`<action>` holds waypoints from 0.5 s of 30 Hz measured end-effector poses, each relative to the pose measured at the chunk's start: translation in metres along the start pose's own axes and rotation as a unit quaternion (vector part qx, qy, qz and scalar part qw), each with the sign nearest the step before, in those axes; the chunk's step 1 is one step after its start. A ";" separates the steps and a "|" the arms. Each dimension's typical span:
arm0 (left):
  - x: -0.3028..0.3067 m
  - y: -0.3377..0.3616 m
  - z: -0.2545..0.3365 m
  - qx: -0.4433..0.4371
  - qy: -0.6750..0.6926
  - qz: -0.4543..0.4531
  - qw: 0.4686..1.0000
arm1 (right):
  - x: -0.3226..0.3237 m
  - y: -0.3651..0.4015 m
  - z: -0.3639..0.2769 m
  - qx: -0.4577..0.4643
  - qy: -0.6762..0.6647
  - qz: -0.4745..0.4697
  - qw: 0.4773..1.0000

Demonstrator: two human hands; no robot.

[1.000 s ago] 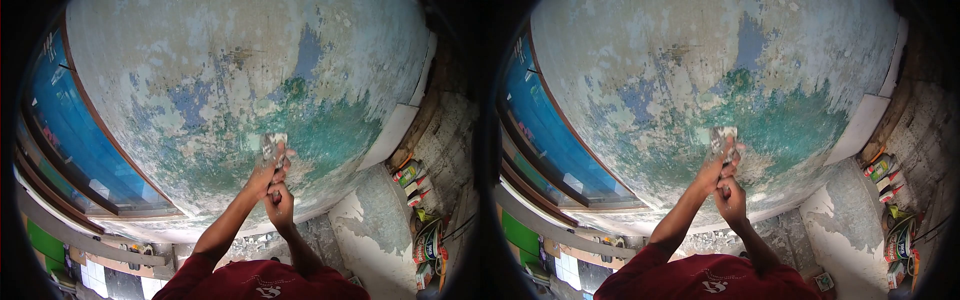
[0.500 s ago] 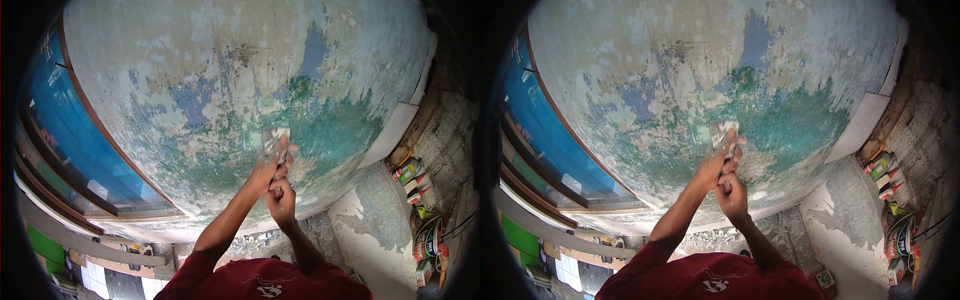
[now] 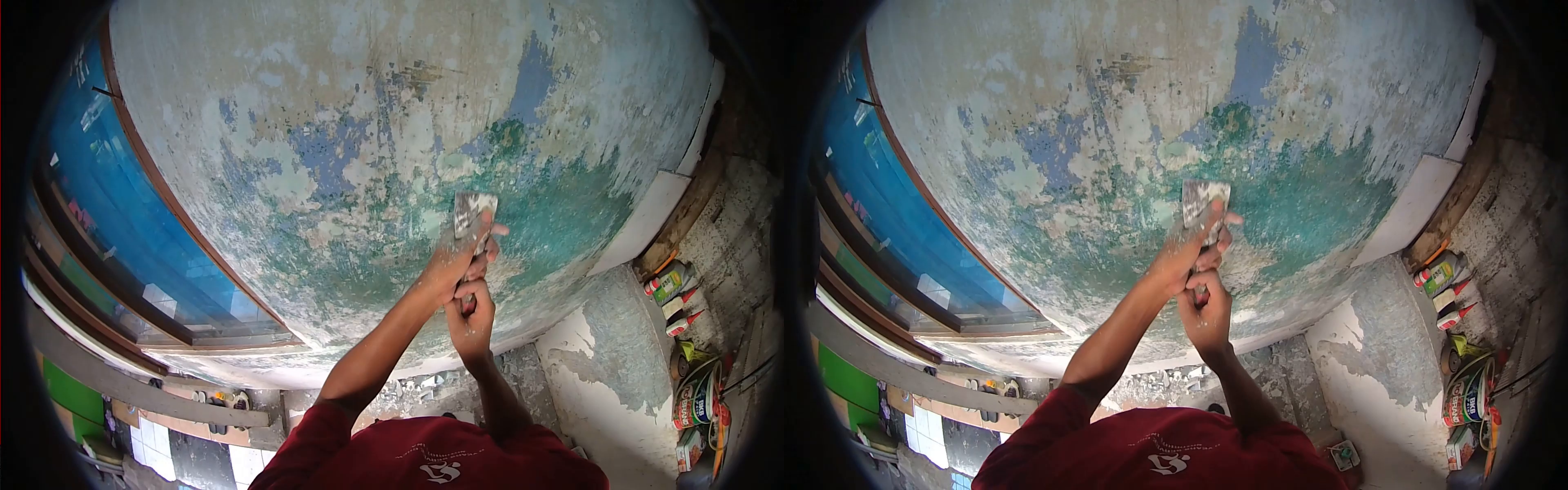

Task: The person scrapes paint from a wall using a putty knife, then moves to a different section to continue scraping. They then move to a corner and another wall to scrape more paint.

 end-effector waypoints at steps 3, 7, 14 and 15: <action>0.001 -0.001 0.000 0.008 -0.001 -0.005 1.000 | -0.001 0.001 0.000 -0.011 -0.006 -0.006 1.000; 0.023 0.010 -0.040 0.030 -0.019 0.006 0.999 | -0.007 0.034 0.021 -0.019 0.047 0.023 0.998; 0.030 0.025 -0.041 0.018 -0.004 0.038 0.999 | -0.011 0.042 0.037 -0.027 0.068 -0.022 0.997; 0.026 0.022 -0.031 0.006 -0.009 0.037 0.999 | -0.009 0.032 0.029 0.001 0.079 -0.024 0.997</action>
Point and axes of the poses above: each hand's wrist, its own y-axis away from the middle knuckle, its own x-axis out of the back of the hand, z = x × y, the point moved 2 cm from there along -y, towards the middle knuckle, and after that the axes turned 3 degrees about -z, right-handed, at the moved point
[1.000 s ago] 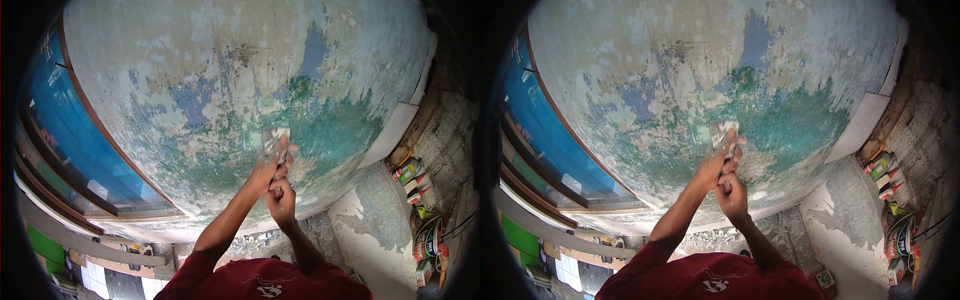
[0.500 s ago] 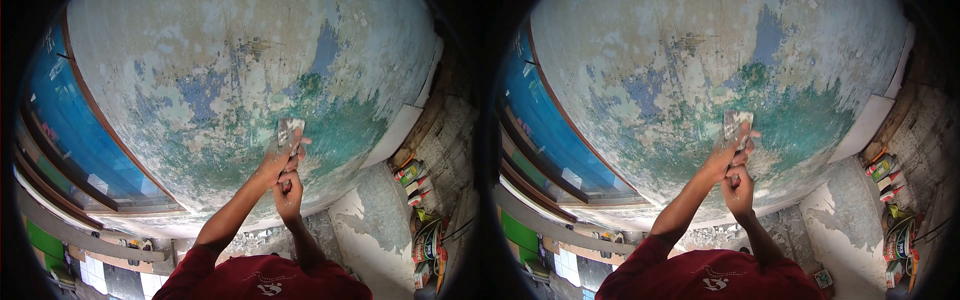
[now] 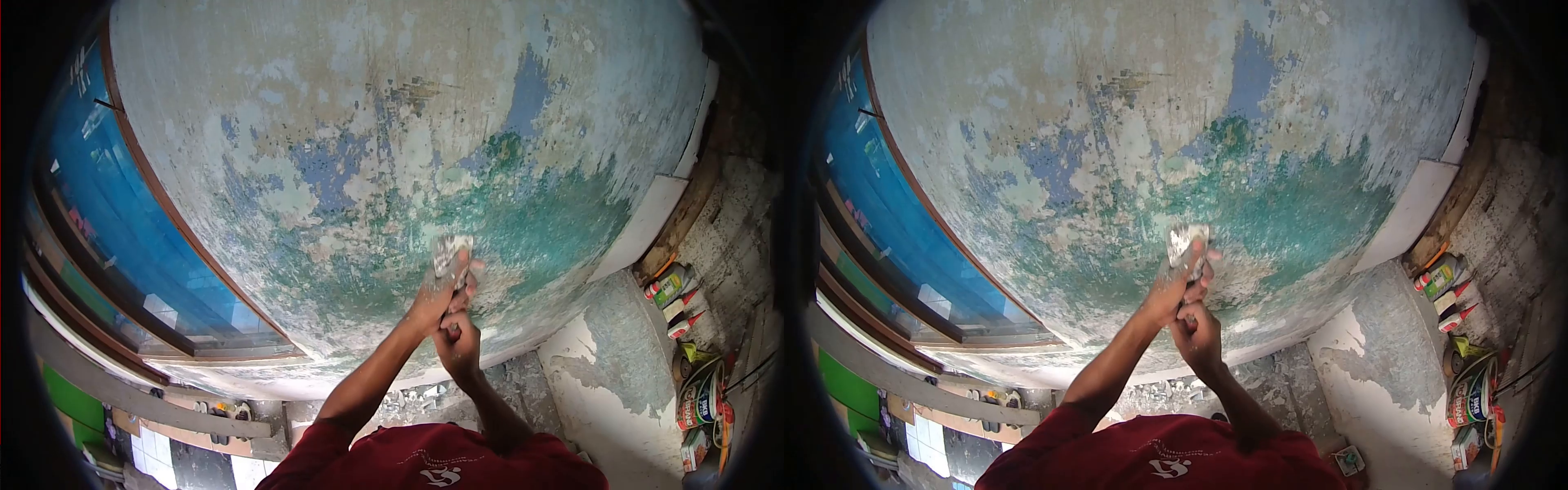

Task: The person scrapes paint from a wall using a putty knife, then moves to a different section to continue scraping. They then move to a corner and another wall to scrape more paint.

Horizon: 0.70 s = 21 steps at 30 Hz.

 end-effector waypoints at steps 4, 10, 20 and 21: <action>-0.003 -0.002 0.017 -0.005 0.007 0.003 1.000 | 0.001 -0.016 -0.019 -0.016 -0.037 -0.011 0.999; 0.030 0.007 -0.049 0.035 0.030 0.026 0.999 | -0.014 0.041 0.027 -0.074 0.016 -0.034 0.997; 0.016 0.003 -0.015 0.012 0.021 0.017 1.000 | -0.005 0.010 0.001 -0.028 0.004 -0.049 0.998; 0.018 0.006 -0.022 0.022 0.027 0.021 0.999 | -0.006 0.017 0.006 -0.030 0.018 -0.046 0.998</action>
Point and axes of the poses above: each hand's wrist, its own y-axis away from the middle knuckle, its own x-axis out of the back of the hand, z = x × y, the point moved 2 cm from there along -y, towards the middle knuckle, and after that the axes turned 3 degrees about -z, right-handed, at the moved point
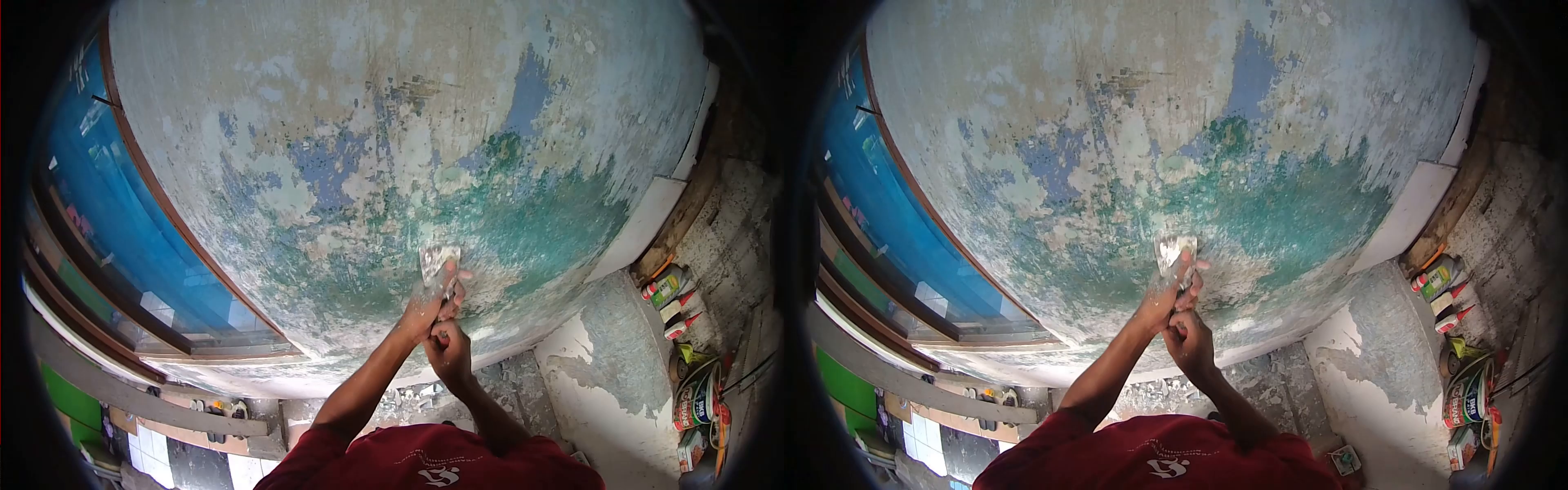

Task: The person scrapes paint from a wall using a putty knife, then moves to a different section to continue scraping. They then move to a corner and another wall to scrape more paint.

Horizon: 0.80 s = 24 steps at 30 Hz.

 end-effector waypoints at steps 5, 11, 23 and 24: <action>0.007 0.005 -0.013 -0.009 -0.003 0.003 1.000 | -0.002 0.010 0.004 -0.004 0.021 -0.004 1.000; -0.010 0.004 0.033 -0.052 -0.013 -0.001 0.999 | 0.000 -0.024 -0.023 0.052 -0.005 0.008 0.999; -0.006 0.008 0.034 -0.043 -0.004 0.010 0.999 | 0.002 -0.025 -0.036 0.042 0.017 -0.002 0.999; -0.007 0.006 0.040 -0.044 -0.003 0.005 0.999 | 0.003 -0.030 -0.043 0.041 0.005 -0.005 0.999</action>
Point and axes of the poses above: each hand's wrist, its own y-axis away from the middle knuckle, its own x-axis out of the back of the hand, z = x × y, the point moved 2 cm from there along -y, towards the middle knuckle, and after that the axes turned 3 degrees about -z, right-handed, at the moved point
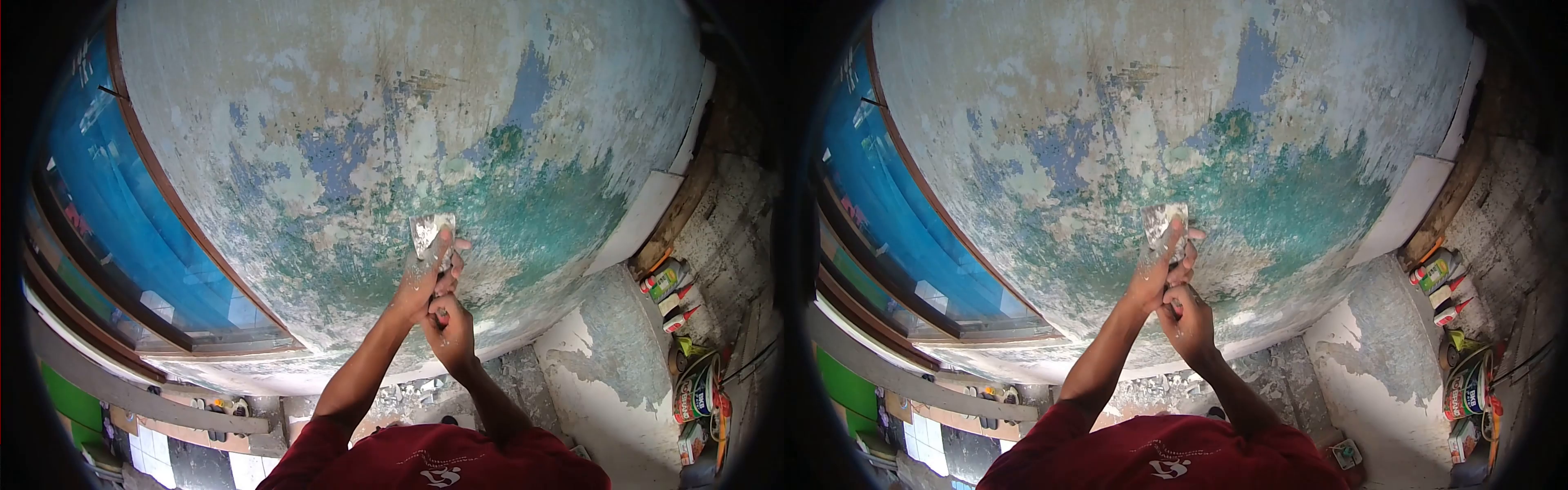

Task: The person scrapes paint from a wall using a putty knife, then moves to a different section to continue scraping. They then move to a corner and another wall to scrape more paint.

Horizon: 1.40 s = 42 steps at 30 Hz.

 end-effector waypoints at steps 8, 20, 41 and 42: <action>0.015 0.011 -0.036 0.024 0.010 0.004 1.000 | -0.013 0.039 0.027 -0.025 -0.010 -0.003 1.000; 0.001 0.004 -0.033 0.042 -0.014 0.007 0.999 | 0.000 0.034 0.023 -0.061 0.008 0.015 0.998; -0.011 -0.009 -0.014 0.020 0.018 -0.015 1.000 | 0.013 0.003 0.001 -0.003 0.000 0.033 0.999; -0.013 -0.009 -0.007 0.017 0.013 -0.020 1.000 | 0.013 -0.001 -0.002 0.009 0.008 0.035 0.999</action>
Point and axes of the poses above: each hand's wrist, its own y-axis away from the middle knuckle, its own x-axis out of the back of the hand, z = x × y, the point moved 2 cm from there along -y, towards the middle knuckle, and after that the axes turned 3 degrees about -z, right-handed, at the moved point
